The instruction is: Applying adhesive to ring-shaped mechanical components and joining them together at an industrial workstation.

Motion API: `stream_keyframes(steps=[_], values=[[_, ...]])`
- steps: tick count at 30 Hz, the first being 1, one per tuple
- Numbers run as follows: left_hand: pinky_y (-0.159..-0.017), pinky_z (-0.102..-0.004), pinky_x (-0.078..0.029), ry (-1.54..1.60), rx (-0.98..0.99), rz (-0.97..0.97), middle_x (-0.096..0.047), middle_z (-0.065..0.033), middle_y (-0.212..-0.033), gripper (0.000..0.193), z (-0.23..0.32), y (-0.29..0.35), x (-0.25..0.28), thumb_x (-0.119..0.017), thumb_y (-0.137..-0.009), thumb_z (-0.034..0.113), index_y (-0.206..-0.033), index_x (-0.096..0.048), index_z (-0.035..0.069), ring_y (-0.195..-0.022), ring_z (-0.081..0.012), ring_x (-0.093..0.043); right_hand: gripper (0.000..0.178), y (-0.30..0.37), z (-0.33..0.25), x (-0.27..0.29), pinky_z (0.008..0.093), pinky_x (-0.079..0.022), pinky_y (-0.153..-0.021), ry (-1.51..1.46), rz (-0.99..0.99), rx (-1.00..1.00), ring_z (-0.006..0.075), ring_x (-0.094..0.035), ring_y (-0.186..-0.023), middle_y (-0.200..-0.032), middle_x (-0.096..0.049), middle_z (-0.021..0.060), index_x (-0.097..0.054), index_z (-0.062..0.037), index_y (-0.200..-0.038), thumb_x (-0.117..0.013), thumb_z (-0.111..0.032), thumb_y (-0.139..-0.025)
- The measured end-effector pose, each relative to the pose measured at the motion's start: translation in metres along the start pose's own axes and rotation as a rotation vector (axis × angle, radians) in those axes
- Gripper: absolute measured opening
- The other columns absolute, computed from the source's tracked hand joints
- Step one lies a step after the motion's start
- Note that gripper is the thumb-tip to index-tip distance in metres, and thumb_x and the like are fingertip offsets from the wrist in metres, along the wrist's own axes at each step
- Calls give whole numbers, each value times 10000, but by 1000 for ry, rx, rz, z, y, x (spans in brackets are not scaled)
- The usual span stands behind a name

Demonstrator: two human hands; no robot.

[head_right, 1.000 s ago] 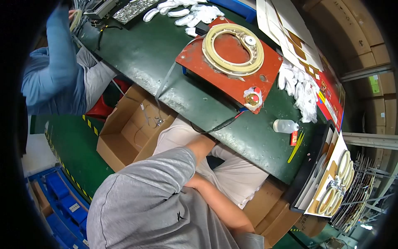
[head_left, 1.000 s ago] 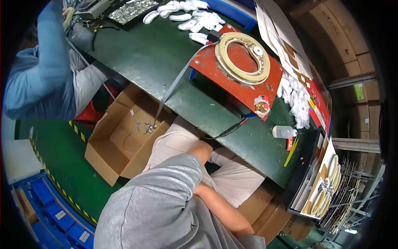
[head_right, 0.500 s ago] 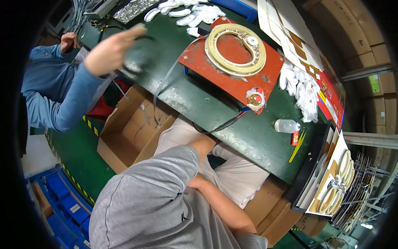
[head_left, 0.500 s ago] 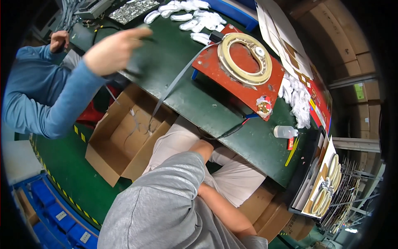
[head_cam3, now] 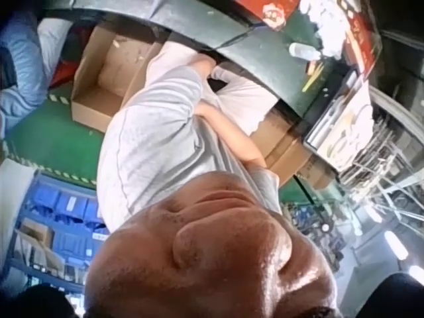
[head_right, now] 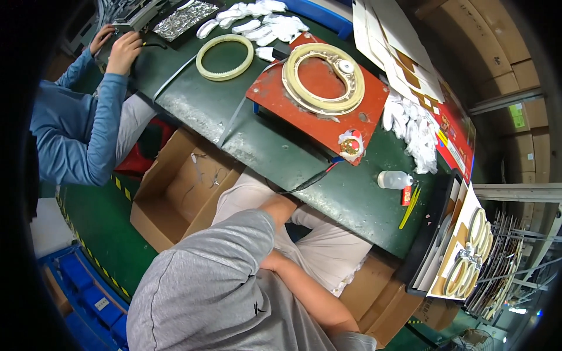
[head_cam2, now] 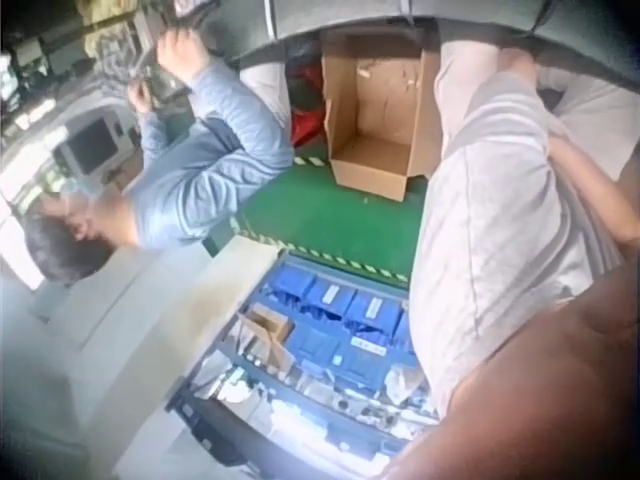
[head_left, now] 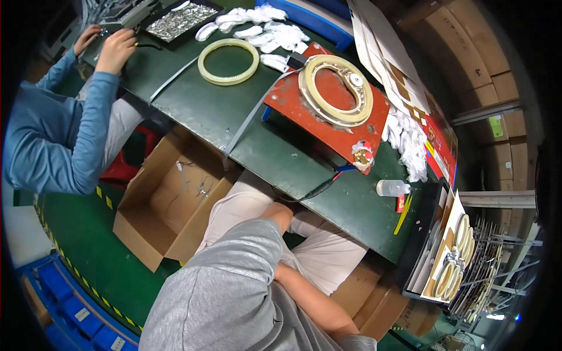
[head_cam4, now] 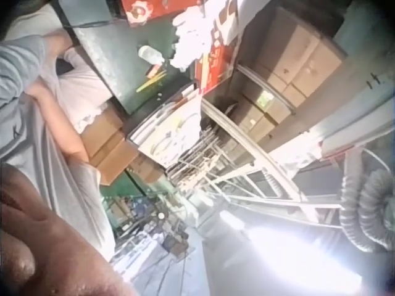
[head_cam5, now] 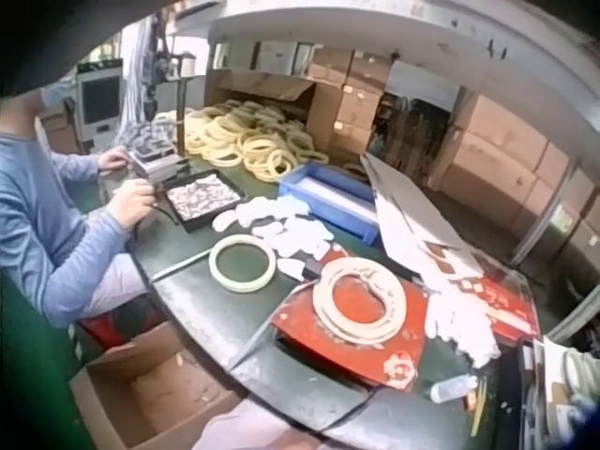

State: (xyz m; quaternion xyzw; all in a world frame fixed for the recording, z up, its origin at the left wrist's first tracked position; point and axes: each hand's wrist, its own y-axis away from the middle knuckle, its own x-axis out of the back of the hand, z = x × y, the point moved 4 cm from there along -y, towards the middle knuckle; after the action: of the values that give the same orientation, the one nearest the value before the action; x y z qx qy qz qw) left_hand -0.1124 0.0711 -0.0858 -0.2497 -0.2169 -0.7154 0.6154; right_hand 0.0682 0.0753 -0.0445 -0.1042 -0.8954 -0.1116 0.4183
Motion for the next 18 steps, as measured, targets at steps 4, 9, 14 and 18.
stream_keyframes(steps=[4, 9, 14, 18], values=[[-1092, -405, -407, -19, -27, 29, -541, -215, -1421, 511, -5, -12, -7, -477, -977, 319, -1405, -539, 47, -1300, -360, -528, 625, -19, -13, 57, 357, -287, -1197, -968, -401, -464, 289, -398, -1438, -1539, -459, 157, -533, -43, -1431, -700, -371, -927], [-1087, -405, -412, -45, -49, 34, -548, -214, -1414, 510, -7, -11, -15, -476, -975, 318, -1404, -541, 49, -1292, -360, -536, 637, -18, -12, 62, 359, -291, -1194, -937, -431, -452, 289, -397, -1439, -1538, -461, 158, -528, -38, -1433, -703, -381, -926], [-1082, -405, -417, -59, -69, 55, -555, -213, -1407, 509, -5, -16, -19, -475, -974, 317, -1403, -543, 51, -1284, -361, -543, 654, -16, -13, 61, 355, -297, -1189, -961, -411, -490, 289, -404, -1432, -1541, -455, 166, -522, -24, -1434, -713, -384, -922], [-1079, -405, -421, -64, -118, 74, -560, -212, -1401, 508, 14, -30, -21, -475, -973, 317, -1402, -544, 53, -1278, -362, -549, 670, -11, -12, 56, 345, -302, -1181, -995, -384, -517, 287, -414, -1422, -1538, -457, 171, -509, -9, -1438, -725, -369, -915]])
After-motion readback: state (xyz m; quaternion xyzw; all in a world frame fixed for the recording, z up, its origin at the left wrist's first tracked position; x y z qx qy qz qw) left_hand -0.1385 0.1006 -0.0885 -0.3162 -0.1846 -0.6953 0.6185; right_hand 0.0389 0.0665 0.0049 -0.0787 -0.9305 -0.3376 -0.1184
